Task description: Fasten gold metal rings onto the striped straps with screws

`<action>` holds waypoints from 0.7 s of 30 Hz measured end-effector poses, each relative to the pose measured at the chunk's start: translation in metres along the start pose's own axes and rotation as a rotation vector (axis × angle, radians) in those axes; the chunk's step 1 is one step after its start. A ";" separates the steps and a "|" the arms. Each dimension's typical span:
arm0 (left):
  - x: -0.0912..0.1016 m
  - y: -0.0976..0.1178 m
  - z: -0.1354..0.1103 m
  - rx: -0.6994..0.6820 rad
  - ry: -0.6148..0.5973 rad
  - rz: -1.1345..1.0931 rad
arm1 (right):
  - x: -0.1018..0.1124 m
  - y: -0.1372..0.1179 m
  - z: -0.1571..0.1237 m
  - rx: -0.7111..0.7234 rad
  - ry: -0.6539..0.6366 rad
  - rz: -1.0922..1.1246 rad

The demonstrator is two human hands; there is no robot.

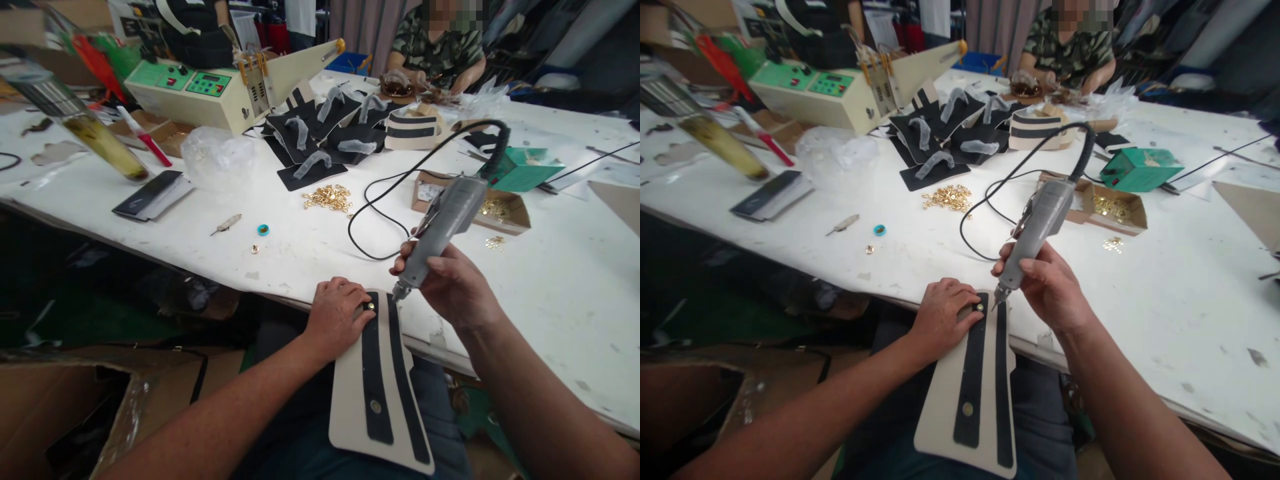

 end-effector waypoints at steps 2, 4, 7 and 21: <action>0.001 0.001 0.000 0.003 -0.005 0.003 | -0.022 0.001 -0.001 0.049 0.055 0.057; 0.001 0.001 0.000 0.004 -0.002 0.004 | -0.034 0.002 -0.001 0.137 0.145 0.074; 0.000 -0.001 -0.001 -0.001 0.003 0.001 | -0.041 0.006 -0.005 0.250 0.232 0.048; -0.001 -0.004 0.000 -0.005 -0.018 -0.035 | -0.039 0.033 -0.014 0.316 0.170 -0.111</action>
Point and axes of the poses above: each hand's wrist, its own z-axis towards the middle knuckle, its own x-axis out of the back of the hand, y = z × x, the point moved 5 cm from there along z, towards the middle knuckle, and after that the axes turned 15 degrees about x, right-handed, at the moved point
